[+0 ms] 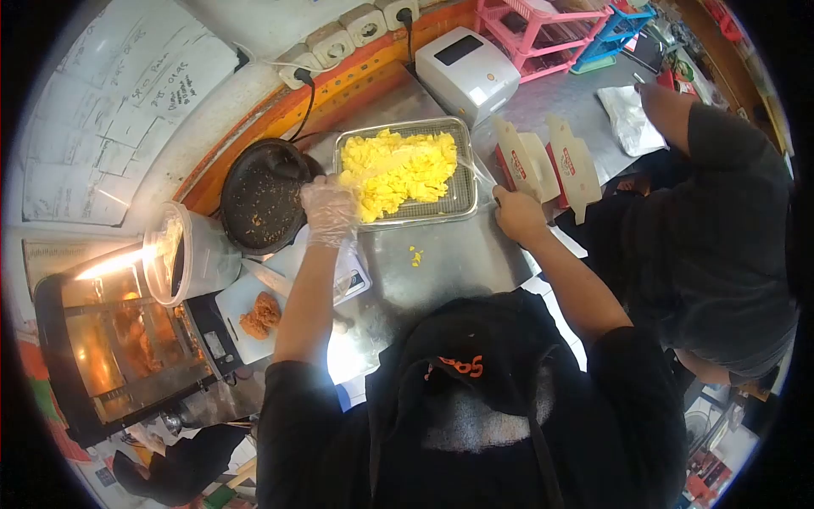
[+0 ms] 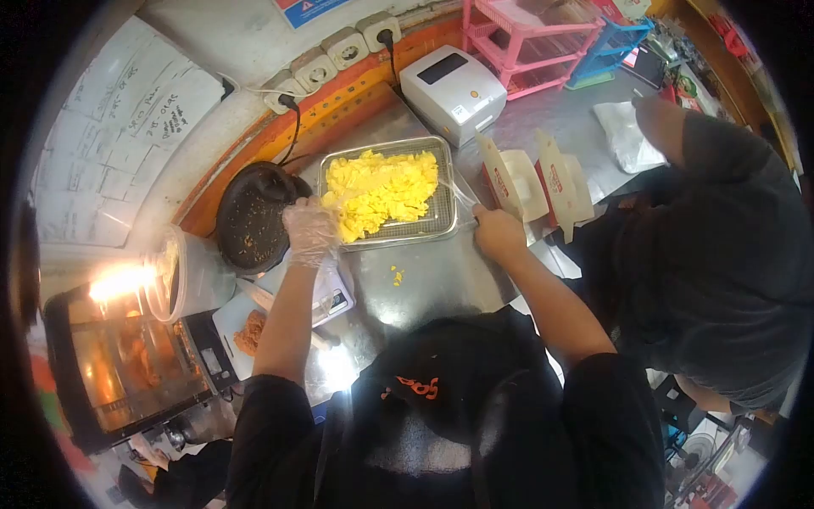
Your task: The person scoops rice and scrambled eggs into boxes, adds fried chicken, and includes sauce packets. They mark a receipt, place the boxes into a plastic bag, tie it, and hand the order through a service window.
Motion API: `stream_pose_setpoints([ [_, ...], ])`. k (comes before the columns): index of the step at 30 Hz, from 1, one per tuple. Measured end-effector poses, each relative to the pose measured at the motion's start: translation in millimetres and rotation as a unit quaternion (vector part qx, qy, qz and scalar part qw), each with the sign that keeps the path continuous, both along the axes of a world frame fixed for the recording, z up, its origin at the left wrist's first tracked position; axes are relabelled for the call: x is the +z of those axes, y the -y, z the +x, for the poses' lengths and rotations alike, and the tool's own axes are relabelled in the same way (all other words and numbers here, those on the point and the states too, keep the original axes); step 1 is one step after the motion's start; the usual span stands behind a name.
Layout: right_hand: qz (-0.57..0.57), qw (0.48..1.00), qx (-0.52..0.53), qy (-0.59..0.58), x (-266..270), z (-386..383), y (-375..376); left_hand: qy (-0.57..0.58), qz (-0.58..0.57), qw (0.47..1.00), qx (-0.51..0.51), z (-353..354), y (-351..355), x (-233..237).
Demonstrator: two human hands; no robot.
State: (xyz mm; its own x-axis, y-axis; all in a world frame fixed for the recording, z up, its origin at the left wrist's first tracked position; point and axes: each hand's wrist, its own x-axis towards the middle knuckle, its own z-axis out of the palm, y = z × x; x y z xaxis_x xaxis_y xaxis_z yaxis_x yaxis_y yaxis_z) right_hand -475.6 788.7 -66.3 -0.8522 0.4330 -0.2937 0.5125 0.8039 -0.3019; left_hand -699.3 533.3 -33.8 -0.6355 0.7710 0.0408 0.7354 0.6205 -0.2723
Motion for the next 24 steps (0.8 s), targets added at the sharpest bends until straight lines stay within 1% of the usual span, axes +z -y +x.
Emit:
stream_pose_setpoints([
  [1,-0.003,1.000,-0.004,0.004,-7.0,2.6,0.8,-0.035,-0.046,0.998,0.010,-4.6,2.6,1.3],
  [2,-0.028,0.999,-0.032,-0.015,-9.0,3.5,5.5,-0.042,0.037,0.998,-0.031,-10.5,1.2,-0.5],
  [3,-0.051,0.996,-0.061,-0.035,-9.7,4.1,9.9,-0.040,0.035,0.998,-0.035,-12.3,-5.3,-4.6],
  [4,-0.052,0.996,-0.065,-0.035,-8.0,5.0,13.4,-0.037,0.040,0.998,-0.034,-14.6,-13.3,-8.2],
  [5,-0.143,0.979,-0.106,-0.103,-2.4,6.5,18.1,-0.035,0.044,0.998,-0.031,-16.8,-20.8,-6.9],
  [6,-0.231,0.947,-0.144,-0.170,-0.2,7.3,20.2,-0.036,0.043,0.998,-0.033,-24.9,-23.6,-15.0],
  [7,-0.232,0.947,-0.145,-0.169,-15.5,7.5,19.4,0.062,0.131,0.989,-0.015,-35.0,-23.2,-28.2],
  [8,-0.267,0.904,-0.211,-0.258,-42.0,9.1,19.0,0.160,0.217,0.963,0.004,-40.7,-21.7,-38.1],
  [9,-0.297,0.848,-0.275,-0.342,-48.2,9.8,21.2,0.163,0.215,0.963,0.005,-42.5,-22.6,-41.4],
  [10,-0.320,0.831,-0.313,-0.330,-52.7,14.0,20.6,0.103,0.185,0.977,0.000,-44.4,-25.0,-44.7],
  [11,-0.318,0.832,-0.314,-0.329,-53.5,18.9,23.4,0.043,0.154,0.987,-0.004,-43.8,-27.5,-46.0],
  [12,-0.352,0.808,-0.324,-0.344,-53.6,26.4,28.9,0.045,0.156,0.987,-0.004,-40.6,-28.8,-47.8],
  [13,-0.386,0.781,-0.334,-0.360,-54.2,32.7,34.0,0.091,0.192,0.977,0.024,-36.6,-30.3,-49.9],
  [14,-0.327,0.829,-0.280,-0.358,-75.6,45.5,31.4,0.137,0.226,0.963,0.053,-31.2,-31.5,-50.7],
  [15,-0.325,0.829,-0.281,-0.358,-57.7,54.4,33.0,0.138,0.228,0.963,0.052,-23.0,-31.7,-43.8],
  [16,-0.356,0.854,-0.281,-0.255,-36.2,66.5,34.5,0.106,0.304,0.945,0.055,-12.4,-28.5,-36.9],
  [17,-0.383,0.868,-0.278,-0.149,-20.3,76.5,37.5,0.073,0.378,0.921,0.058,2.1,-24.7,-27.8],
  [18,-0.382,0.869,-0.277,-0.148,-19.8,91.3,35.6,0.109,0.422,0.896,0.088,24.6,-20.7,-21.7],
  [19,-0.433,0.873,-0.194,-0.114,-20.6,111.7,30.5,0.145,0.463,0.866,0.118,50.9,-16.1,-19.2],
  [20,-0.481,0.867,-0.108,-0.077,-20.4,121.9,27.9,0.190,0.474,0.853,0.105,69.1,-11.4,-21.8],
  [21,-0.480,0.868,-0.106,-0.073,-15.5,121.2,29.4,0.235,0.485,0.837,0.093,84.6,-8.4,-25.3],
  [22,-0.409,0.910,0.028,-0.066,-8.7,120.0,32.3,0.236,0.486,0.836,0.097,100.9,-9.4,-29.7],
  [23,-0.328,0.929,0.163,-0.057,-3.9,118.4,36.7,0.290,0.520,0.797,0.107,116.9,-11.5,-35.4],
  [24,-0.269,0.935,0.214,-0.084,-1.3,114.3,44.4,0.342,0.552,0.752,0.115,127.9,-11.7,-41.6],
])
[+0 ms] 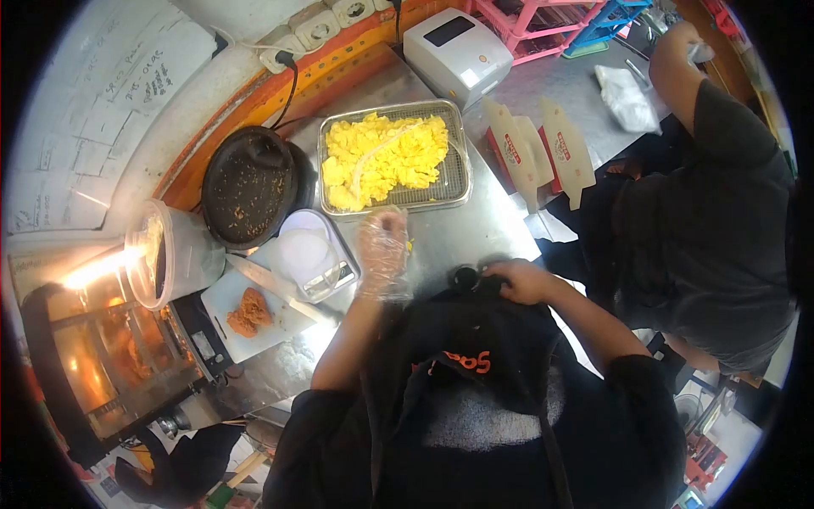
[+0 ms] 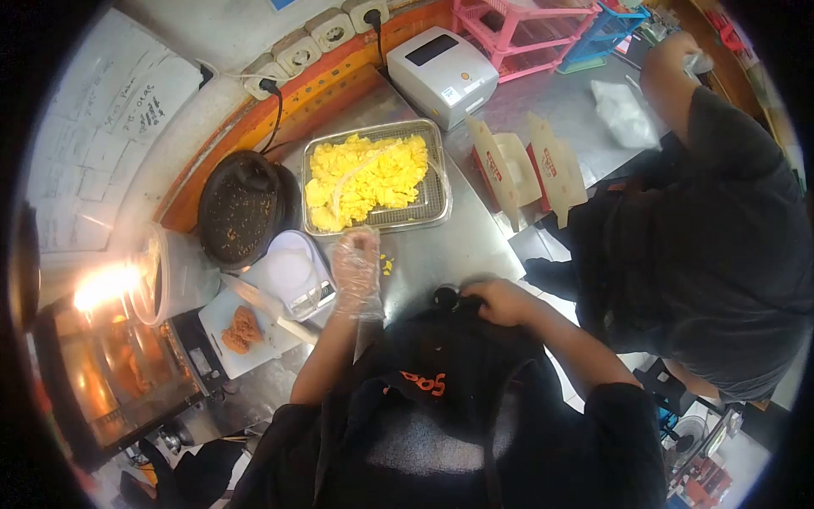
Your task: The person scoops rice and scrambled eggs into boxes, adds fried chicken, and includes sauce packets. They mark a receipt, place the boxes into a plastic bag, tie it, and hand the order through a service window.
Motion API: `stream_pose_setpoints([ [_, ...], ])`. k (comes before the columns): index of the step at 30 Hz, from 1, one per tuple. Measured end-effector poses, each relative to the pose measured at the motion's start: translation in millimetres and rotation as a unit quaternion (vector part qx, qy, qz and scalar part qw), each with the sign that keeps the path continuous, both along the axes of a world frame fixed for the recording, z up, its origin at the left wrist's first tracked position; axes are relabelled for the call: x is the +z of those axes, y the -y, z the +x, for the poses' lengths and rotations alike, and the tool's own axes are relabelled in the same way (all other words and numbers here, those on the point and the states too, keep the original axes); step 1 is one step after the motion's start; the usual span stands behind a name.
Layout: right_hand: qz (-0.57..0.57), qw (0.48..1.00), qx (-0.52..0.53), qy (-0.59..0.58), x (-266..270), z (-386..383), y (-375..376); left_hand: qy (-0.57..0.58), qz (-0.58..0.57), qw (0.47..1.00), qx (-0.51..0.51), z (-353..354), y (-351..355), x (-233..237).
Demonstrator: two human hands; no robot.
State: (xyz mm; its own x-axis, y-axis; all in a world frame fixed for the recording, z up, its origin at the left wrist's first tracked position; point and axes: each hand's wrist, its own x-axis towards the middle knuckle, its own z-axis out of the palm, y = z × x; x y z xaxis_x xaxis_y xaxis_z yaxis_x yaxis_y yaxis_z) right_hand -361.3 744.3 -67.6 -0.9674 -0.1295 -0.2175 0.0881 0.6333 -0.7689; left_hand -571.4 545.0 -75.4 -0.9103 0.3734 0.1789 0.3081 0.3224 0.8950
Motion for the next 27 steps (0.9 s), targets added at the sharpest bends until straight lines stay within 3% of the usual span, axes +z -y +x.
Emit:
stream_pose_setpoints([
  [4,0.031,0.995,0.003,0.092,4.9,-30.4,7.2,0.117,0.039,0.992,0.011,18.1,5.6,-41.2],
  [7,-0.024,0.989,-0.142,0.045,24.0,-71.3,-1.0,0.127,0.027,0.991,0.044,22.7,9.5,-44.7],
  [8,0.068,0.984,-0.159,-0.028,27.0,-89.6,-3.2,0.009,-0.005,1.000,0.020,25.7,9.2,-45.2],
  [9,0.084,0.978,-0.174,-0.082,23.4,-111.1,-6.9,-0.110,-0.038,0.993,-0.005,28.9,7.7,-45.5],
  [10,0.118,0.963,-0.164,-0.179,9.9,-133.3,-9.9,-0.109,-0.036,0.993,0.001,34.6,5.3,-44.8],
  [12,0.251,0.937,-0.087,-0.225,2.3,-170.2,-12.1,-0.119,-0.054,0.990,-0.044,48.3,-2.5,-38.2],
  [13,0.252,0.937,-0.082,-0.226,0.7,-180.1,-11.5,-0.118,-0.052,0.991,-0.039,52.6,-6.3,-33.8],
  [15,0.348,0.917,0.002,-0.197,-3.3,-192.2,-8.8,-0.094,-0.222,0.968,-0.076,56.7,-12.1,-20.9],
  [19,0.332,0.925,0.090,-0.164,-5.9,-192.3,-13.3,-0.086,-0.251,0.960,-0.092,52.8,-20.1,-38.6],
  [21,0.331,0.929,0.159,-0.054,6.5,-192.7,-11.9,-0.052,-0.292,0.947,-0.121,49.0,-21.1,-40.4],
  [22,0.334,0.927,0.162,-0.052,6.7,-192.3,-10.9,-0.050,-0.288,0.949,-0.120,48.2,-19.8,-41.0],
  [25,0.281,0.940,0.193,-0.032,5.2,-190.6,-9.3,-0.060,-0.276,0.950,-0.134,47.1,-14.9,-41.2],
  [27,0.179,0.970,0.163,-0.032,3.9,-196.5,-15.0,-0.066,-0.287,0.946,-0.137,45.8,-14.7,-44.2],
])
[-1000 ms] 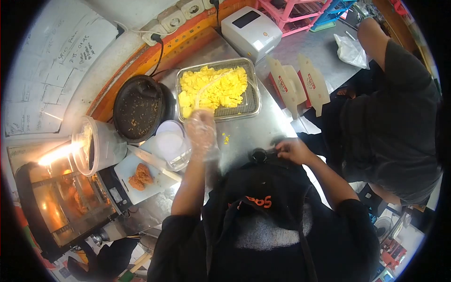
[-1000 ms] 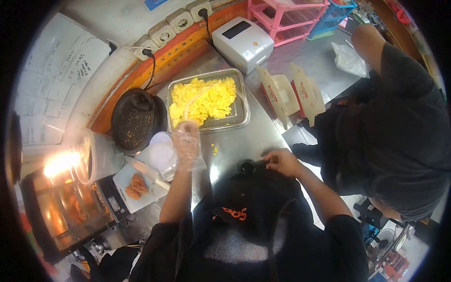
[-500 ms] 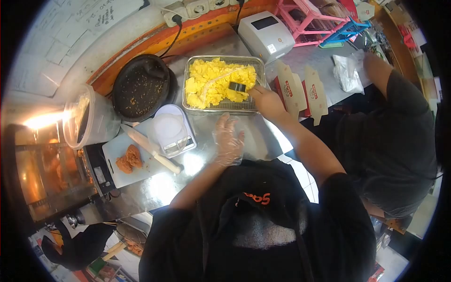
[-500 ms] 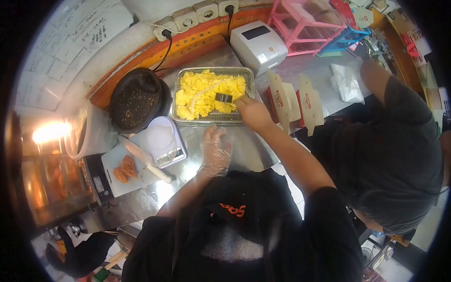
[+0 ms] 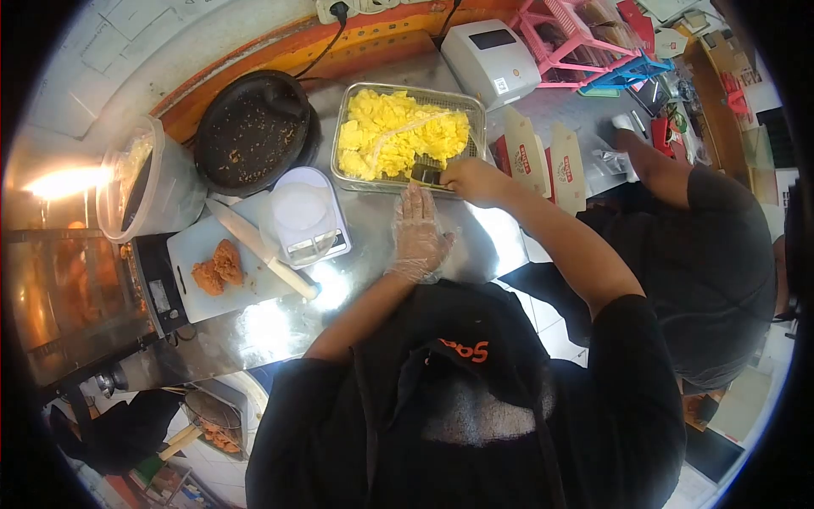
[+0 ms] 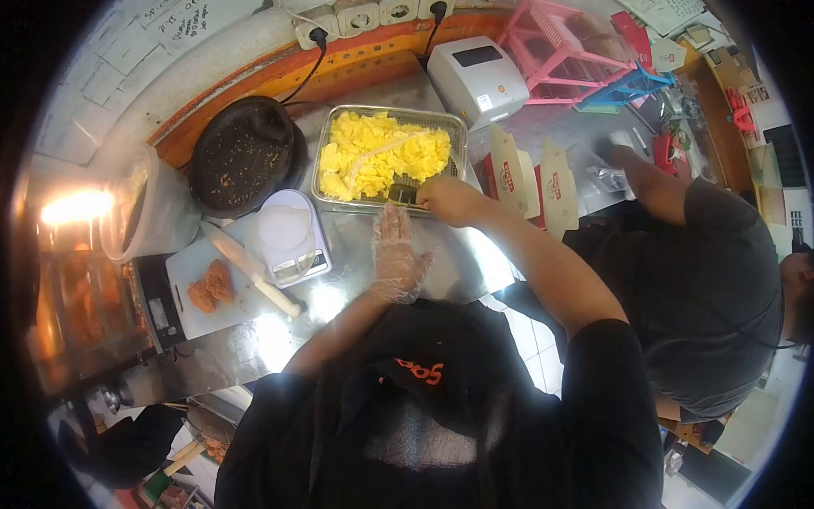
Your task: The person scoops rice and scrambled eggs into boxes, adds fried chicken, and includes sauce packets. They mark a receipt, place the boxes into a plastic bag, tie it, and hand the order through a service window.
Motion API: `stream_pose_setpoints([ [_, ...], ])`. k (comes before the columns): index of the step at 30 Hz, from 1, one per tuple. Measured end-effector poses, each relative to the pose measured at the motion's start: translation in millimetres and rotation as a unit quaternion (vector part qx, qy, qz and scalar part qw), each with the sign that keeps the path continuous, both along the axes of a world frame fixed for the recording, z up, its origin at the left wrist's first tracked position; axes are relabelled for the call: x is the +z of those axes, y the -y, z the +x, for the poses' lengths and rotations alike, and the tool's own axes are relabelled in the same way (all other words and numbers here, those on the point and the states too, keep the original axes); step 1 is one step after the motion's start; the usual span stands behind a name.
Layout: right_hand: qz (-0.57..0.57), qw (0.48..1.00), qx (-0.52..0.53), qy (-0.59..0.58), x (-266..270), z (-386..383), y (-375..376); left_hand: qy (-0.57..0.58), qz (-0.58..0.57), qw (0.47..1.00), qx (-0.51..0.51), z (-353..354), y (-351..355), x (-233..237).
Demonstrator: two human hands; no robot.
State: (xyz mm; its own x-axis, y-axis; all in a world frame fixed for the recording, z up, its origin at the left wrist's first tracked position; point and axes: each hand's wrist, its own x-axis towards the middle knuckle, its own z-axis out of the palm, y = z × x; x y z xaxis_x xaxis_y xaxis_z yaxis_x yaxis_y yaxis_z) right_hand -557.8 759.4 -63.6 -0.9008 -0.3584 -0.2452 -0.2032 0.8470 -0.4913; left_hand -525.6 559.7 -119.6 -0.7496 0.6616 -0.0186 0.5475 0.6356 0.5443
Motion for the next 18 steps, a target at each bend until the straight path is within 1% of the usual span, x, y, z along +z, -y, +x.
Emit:
stream_pose_setpoints([
  [1,0.000,1.000,-0.001,0.002,-0.9,-2.4,-2.7,0.002,0.000,1.000,-0.001,0.1,-0.3,-1.3],
  [3,-0.065,0.992,-0.098,0.049,-2.6,-5.0,-8.4,-0.003,0.015,1.000,0.004,1.2,-1.2,2.2],
  [4,-0.065,0.992,-0.099,0.050,-3.9,-6.6,-9.7,-0.002,0.015,1.000,0.002,1.5,-1.1,4.5],
  [5,-0.126,0.961,-0.208,0.133,-8.9,-8.0,-11.6,-0.005,0.008,1.000,0.005,1.5,-1.0,7.5],
  [6,-0.185,0.907,-0.312,0.213,-14.2,-8.6,-12.9,-0.007,0.001,1.000,0.009,1.3,-0.7,10.0],
  [7,-0.184,0.907,-0.313,0.213,-22.4,-6.5,-15.8,-0.006,0.001,1.000,0.008,0.5,0.4,11.7],
  [9,-0.228,0.896,-0.366,0.105,-29.6,-0.6,-17.7,-0.014,0.017,1.000,0.001,-1.2,4.6,12.9],
  [10,-0.227,0.896,-0.367,0.106,-31.8,2.7,-21.9,-0.012,0.017,1.000,0.000,-1.5,6.1,10.9],
  [12,-0.149,0.913,-0.377,0.050,-2.5,6.5,-13.7,-0.039,0.048,0.998,-0.006,-2.4,8.3,6.2],
  [13,-0.150,0.912,-0.379,0.051,-4.7,9.8,-13.0,-0.038,0.046,0.998,-0.007,-2.4,9.3,4.7],
  [14,-0.131,0.926,-0.349,-0.059,-6.8,13.2,-12.5,-0.050,0.058,0.997,-0.009,-2.8,9.9,4.5],
  [15,-0.109,0.928,-0.314,-0.168,-8.5,15.8,-13.0,-0.062,0.070,0.996,-0.010,-3.0,9.8,4.5],
  [16,-0.110,0.928,-0.315,-0.167,-8.3,17.5,-17.1,-0.061,0.069,0.996,-0.011,-2.6,9.6,4.5],
  [17,-0.040,0.947,-0.210,-0.238,-4.9,18.7,-22.2,-0.053,0.072,0.996,-0.013,-2.0,9.5,7.8],
  [18,0.031,0.947,-0.101,-0.305,-2.6,20.2,-25.2,-0.044,0.075,0.996,-0.014,-0.7,10.1,10.0],
])
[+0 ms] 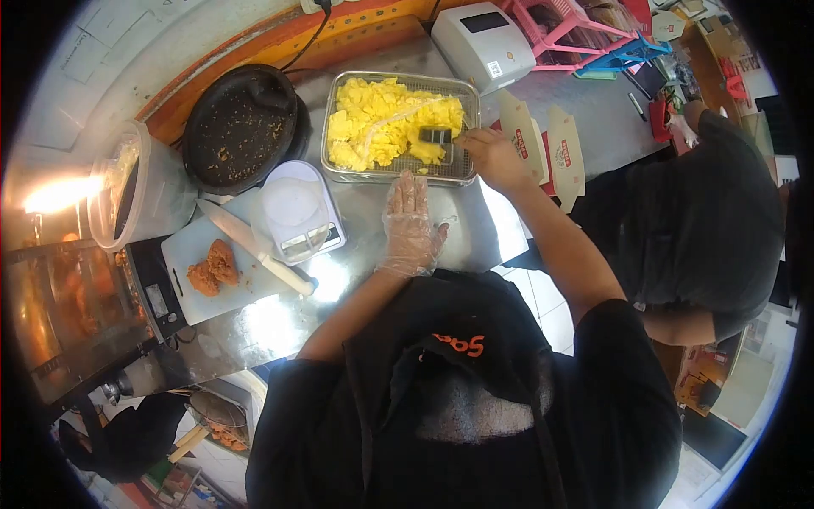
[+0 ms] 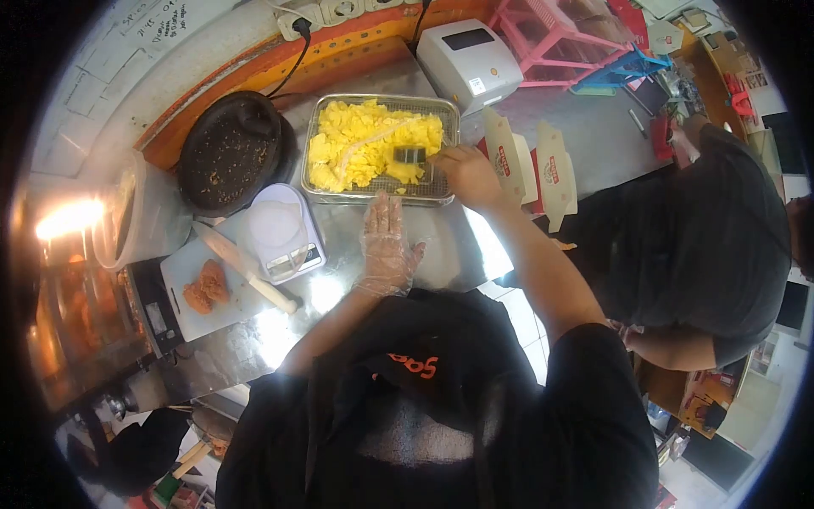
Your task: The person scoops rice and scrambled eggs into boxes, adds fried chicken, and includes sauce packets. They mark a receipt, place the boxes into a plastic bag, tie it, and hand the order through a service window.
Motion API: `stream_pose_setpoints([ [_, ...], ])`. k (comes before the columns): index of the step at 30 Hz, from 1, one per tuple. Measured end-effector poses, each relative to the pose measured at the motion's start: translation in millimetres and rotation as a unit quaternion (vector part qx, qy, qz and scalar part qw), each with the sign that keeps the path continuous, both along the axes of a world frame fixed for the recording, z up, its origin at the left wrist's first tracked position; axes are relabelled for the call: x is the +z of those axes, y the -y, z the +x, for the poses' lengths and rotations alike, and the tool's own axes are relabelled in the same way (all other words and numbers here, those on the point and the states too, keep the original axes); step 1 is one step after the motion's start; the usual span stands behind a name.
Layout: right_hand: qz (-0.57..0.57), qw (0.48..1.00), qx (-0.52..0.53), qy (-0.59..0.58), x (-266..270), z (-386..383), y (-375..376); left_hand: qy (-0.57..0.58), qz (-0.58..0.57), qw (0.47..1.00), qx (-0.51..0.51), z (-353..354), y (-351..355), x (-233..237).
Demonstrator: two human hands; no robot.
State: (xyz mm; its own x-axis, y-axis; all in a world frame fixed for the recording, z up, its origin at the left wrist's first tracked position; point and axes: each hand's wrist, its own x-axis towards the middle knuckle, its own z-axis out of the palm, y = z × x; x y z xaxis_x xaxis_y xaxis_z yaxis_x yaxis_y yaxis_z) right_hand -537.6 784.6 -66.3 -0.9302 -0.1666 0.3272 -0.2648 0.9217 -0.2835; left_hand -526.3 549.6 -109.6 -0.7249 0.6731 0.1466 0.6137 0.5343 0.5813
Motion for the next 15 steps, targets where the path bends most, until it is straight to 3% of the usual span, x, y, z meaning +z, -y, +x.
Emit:
stream_pose_setpoints([
  [4,-0.007,1.000,0.029,-0.009,3.9,0.8,-1.0,0.024,-0.006,1.000,-0.005,3.3,0.1,0.9],
  [7,-0.059,0.997,-0.039,0.025,2.2,-11.3,8.6,0.025,-0.011,1.000,0.015,4.9,-1.0,-2.2],
  [15,0.011,0.994,0.050,0.093,-8.5,-13.1,43.9,-0.020,0.018,0.998,0.063,4.3,4.7,-14.5],
])
